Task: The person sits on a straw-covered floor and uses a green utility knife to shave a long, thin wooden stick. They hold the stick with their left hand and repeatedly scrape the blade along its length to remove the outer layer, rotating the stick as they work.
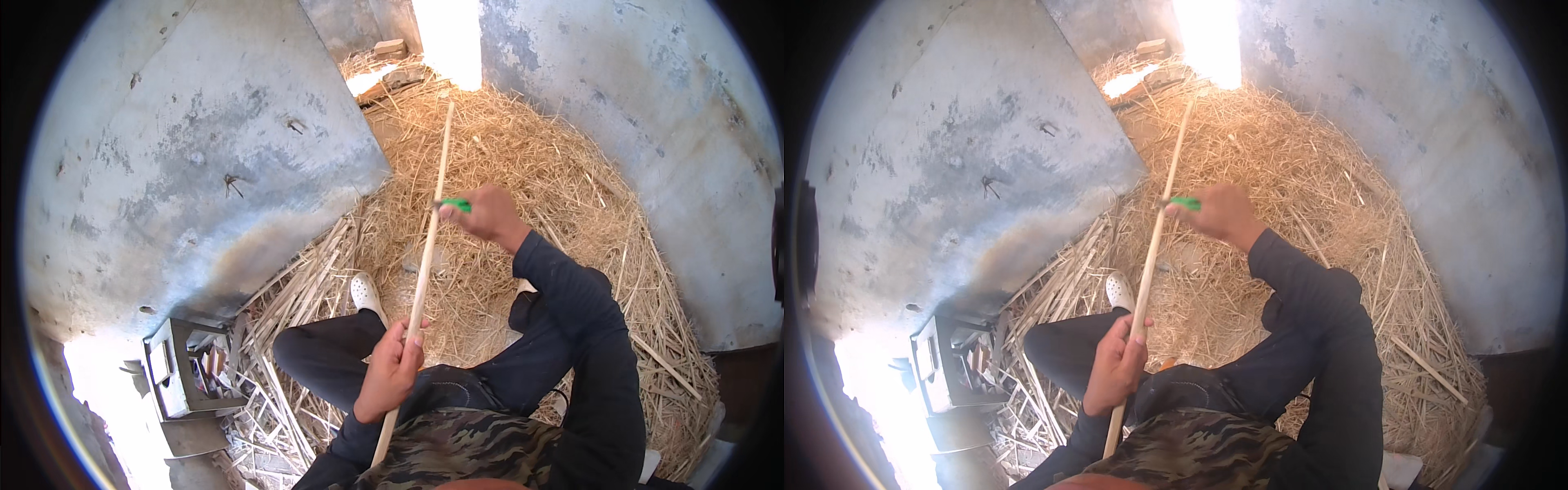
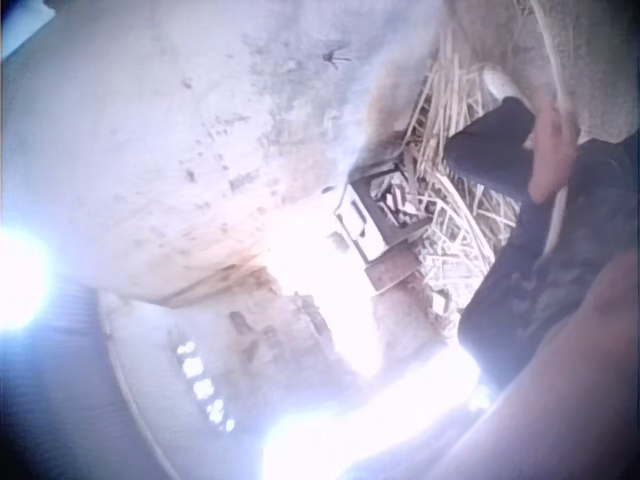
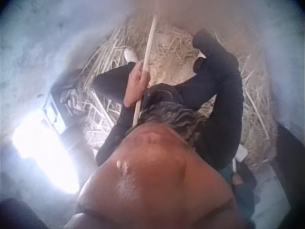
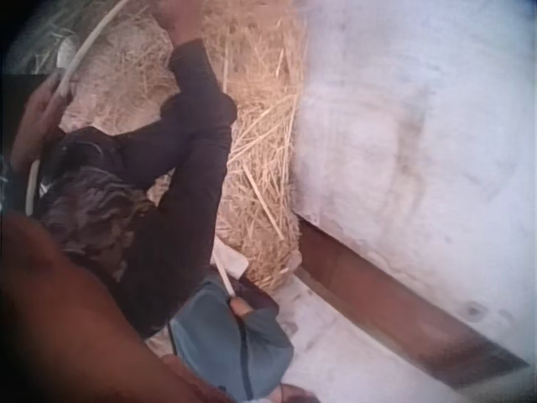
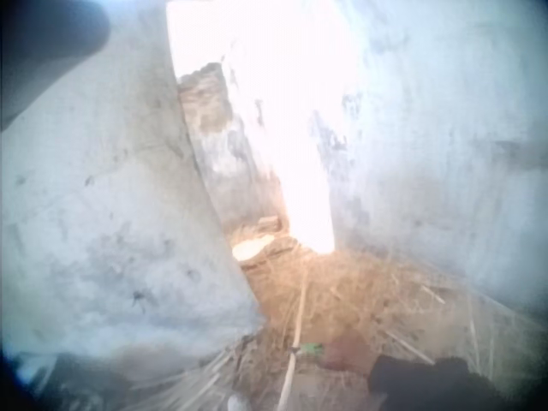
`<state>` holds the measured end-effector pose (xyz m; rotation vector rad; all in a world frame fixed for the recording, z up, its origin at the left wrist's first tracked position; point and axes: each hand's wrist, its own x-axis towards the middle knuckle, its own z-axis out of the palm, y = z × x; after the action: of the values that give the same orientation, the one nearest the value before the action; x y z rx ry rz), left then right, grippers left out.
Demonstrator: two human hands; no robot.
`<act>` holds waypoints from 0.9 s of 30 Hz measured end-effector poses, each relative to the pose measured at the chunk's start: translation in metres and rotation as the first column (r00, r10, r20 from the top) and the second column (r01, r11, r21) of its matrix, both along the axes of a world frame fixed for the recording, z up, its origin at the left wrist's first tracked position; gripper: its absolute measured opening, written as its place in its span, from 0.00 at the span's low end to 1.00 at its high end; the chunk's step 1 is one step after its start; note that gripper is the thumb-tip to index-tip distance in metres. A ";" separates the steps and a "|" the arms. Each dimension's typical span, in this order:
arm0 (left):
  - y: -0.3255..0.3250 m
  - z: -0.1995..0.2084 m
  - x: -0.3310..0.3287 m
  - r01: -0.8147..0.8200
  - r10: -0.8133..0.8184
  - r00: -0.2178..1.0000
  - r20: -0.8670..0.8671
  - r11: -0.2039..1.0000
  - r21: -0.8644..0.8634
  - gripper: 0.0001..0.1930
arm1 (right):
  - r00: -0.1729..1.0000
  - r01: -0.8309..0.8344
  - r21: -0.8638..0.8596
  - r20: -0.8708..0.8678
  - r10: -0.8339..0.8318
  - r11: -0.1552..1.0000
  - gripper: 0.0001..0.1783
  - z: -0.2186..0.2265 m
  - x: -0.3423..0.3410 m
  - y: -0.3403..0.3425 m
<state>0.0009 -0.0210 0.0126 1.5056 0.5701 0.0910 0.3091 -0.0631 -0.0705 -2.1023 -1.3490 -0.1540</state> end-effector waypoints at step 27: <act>-0.037 0.013 -0.076 0.396 -0.391 0.917 -0.078 0.916 0.067 0.12 | 0.682 0.689 0.256 -0.547 -0.485 0.679 0.47 -0.051 0.203 -0.076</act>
<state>-0.0750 -0.0581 0.0261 1.6813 0.3045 -0.2504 0.5120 -0.1394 -0.1216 -1.9349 -0.2543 -0.2211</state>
